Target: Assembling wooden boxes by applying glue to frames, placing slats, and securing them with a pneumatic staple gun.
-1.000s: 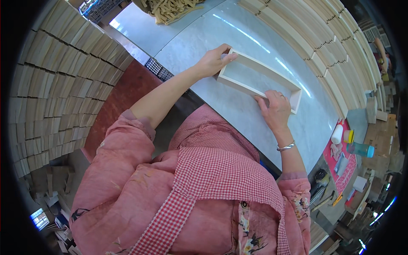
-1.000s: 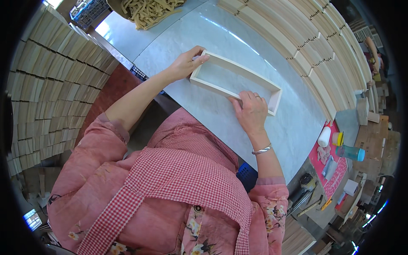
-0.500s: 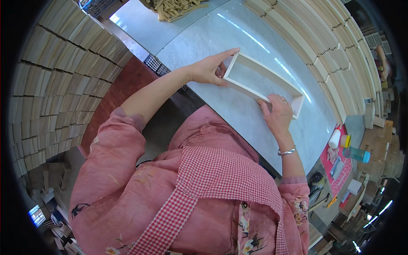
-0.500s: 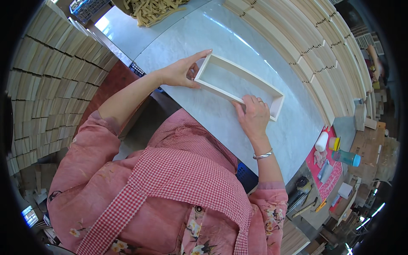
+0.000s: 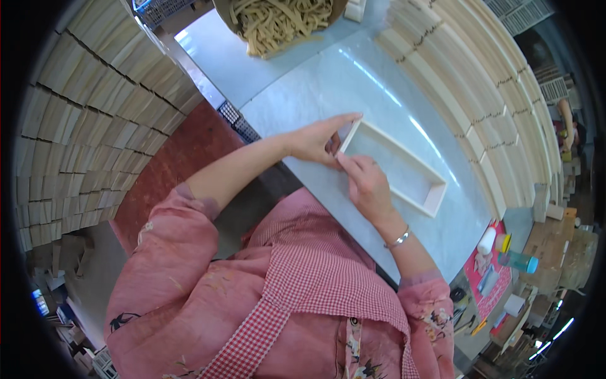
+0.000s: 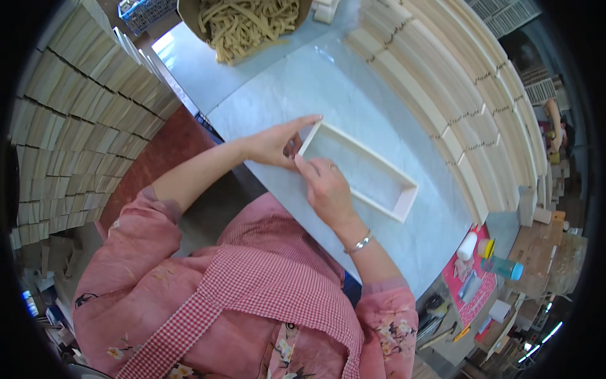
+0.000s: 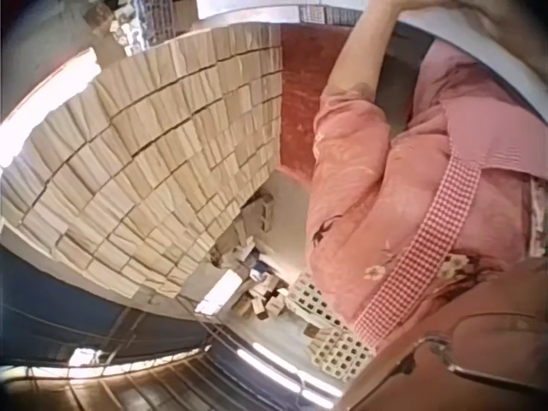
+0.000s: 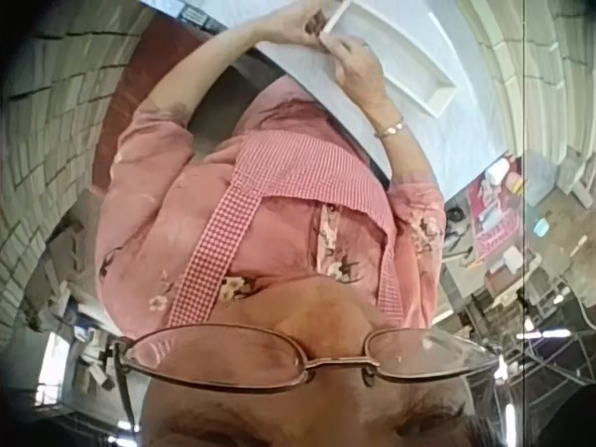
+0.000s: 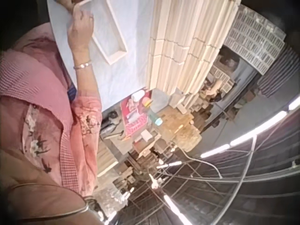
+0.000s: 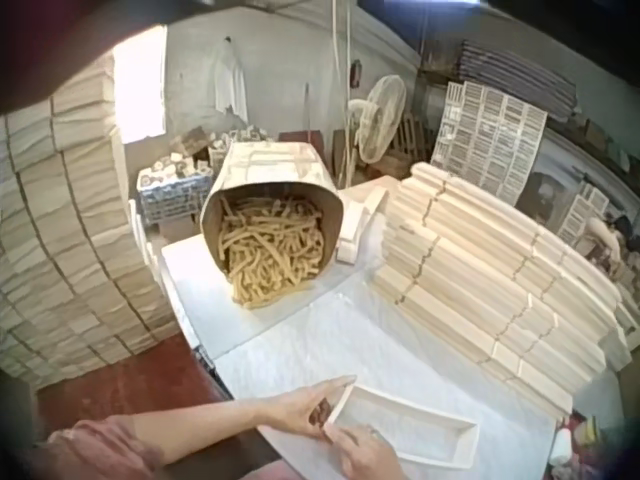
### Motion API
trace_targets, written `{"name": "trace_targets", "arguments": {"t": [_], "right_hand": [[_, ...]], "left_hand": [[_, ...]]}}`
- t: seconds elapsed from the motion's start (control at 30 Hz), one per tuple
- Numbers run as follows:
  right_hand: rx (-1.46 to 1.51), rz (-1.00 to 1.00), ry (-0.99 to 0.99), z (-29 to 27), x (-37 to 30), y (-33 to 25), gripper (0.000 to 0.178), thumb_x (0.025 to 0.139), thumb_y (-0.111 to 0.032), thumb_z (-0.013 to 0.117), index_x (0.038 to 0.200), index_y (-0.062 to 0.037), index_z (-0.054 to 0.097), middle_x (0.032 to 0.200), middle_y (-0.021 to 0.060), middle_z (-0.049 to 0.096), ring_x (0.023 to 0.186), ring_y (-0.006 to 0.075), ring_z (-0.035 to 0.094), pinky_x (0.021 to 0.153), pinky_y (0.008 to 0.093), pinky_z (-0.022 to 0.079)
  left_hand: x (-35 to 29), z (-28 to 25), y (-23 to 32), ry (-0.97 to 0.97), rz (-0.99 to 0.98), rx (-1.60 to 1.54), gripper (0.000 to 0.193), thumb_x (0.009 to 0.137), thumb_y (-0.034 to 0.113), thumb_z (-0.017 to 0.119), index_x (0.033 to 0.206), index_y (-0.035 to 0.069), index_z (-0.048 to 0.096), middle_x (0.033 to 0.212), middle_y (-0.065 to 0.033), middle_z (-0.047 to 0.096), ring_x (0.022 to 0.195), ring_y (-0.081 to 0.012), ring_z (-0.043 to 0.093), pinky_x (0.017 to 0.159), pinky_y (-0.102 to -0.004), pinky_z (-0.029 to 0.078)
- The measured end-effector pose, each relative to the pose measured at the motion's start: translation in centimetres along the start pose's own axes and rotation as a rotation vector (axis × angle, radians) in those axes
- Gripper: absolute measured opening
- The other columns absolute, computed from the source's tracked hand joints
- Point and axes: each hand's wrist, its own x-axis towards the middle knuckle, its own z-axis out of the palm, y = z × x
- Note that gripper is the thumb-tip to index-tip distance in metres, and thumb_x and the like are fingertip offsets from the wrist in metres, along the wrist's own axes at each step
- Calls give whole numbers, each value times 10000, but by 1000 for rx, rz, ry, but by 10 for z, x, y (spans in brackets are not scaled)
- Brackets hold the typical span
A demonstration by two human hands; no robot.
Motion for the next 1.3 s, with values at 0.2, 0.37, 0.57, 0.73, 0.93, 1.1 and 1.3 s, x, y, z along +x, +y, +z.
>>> {"name": "trace_targets", "arguments": {"t": [0.2, 0.37, 0.57, 0.73, 0.93, 1.1, 1.3], "right_hand": [[30, 10, -47, -3, 5, -1, 425, 828, 28, 640, 1237, -83, 664, 1032, 66, 635, 844, 257, 600, 771, 340, 514], [152, 62, -70, -10, 11, -2, 372, 839, 26, 640, 1195, -70, 684, 1022, 65, 635, 834, 257, 601, 754, 337, 514], [141, -139, 10, -2, 138, 18, 274, 822, -15, 690, 1094, -43, 699, 1059, 103, 657, 837, 283, 635, 730, 349, 525], [89, -166, -89, 97, 244, 68, 172, 867, -67, 645, 1035, -57, 678, 1053, 76, 655, 836, 312, 647, 727, 382, 526], [33, -93, -132, 154, 284, 100, 141, 876, -80, 640, 1012, -51, 665, 1016, 91, 644, 825, 328, 644, 728, 397, 525], [123, -154, -185, 153, 294, 102, 121, 888, -96, 633, 990, -42, 664, 992, 112, 638, 827, 344, 640, 742, 407, 531], [-298, -277, -58, 152, 290, 100, 165, 911, -143, 587, 988, -48, 697, 1004, 139, 657, 979, 343, 617, 828, 428, 499]], "left_hand": [[0, 1, 1, 23, 72, -34, 1052, 701, 54, 846, 1581, 78, 271, 1107, -134, 588, 721, -188, 566, 646, -298, 529], [-1, 5, -3, 44, 105, -25, 1029, 702, 54, 839, 1568, 68, 284, 1155, -144, 577, 722, -203, 570, 656, -309, 527], [4, -1, -26, -268, -64, 170, 1017, 700, 53, 829, 1561, 57, 287, 1275, -162, 538, 731, -233, 579, 674, -328, 525], [1, 2, -7, 30, 161, -9, 1033, 687, 60, 830, 1561, 45, 279, 1345, -167, 503, 741, -258, 587, 678, -347, 521], [3, 2, -9, 22, 169, -8, 1062, 681, 55, 821, 1573, 44, 246, 1394, -173, 467, 751, -271, 591, 669, -355, 517], [0, -1, -9, 31, 154, 46, 1086, 682, 49, 810, 1586, 46, 209, 1358, -176, 484, 749, -272, 590, 662, -352, 515], [1, 5, -11, -14, 98, 2, 1109, 670, 32, 802, 1598, 72, 195, 1291, -173, 507, 748, -262, 590, 656, -341, 510]]}}
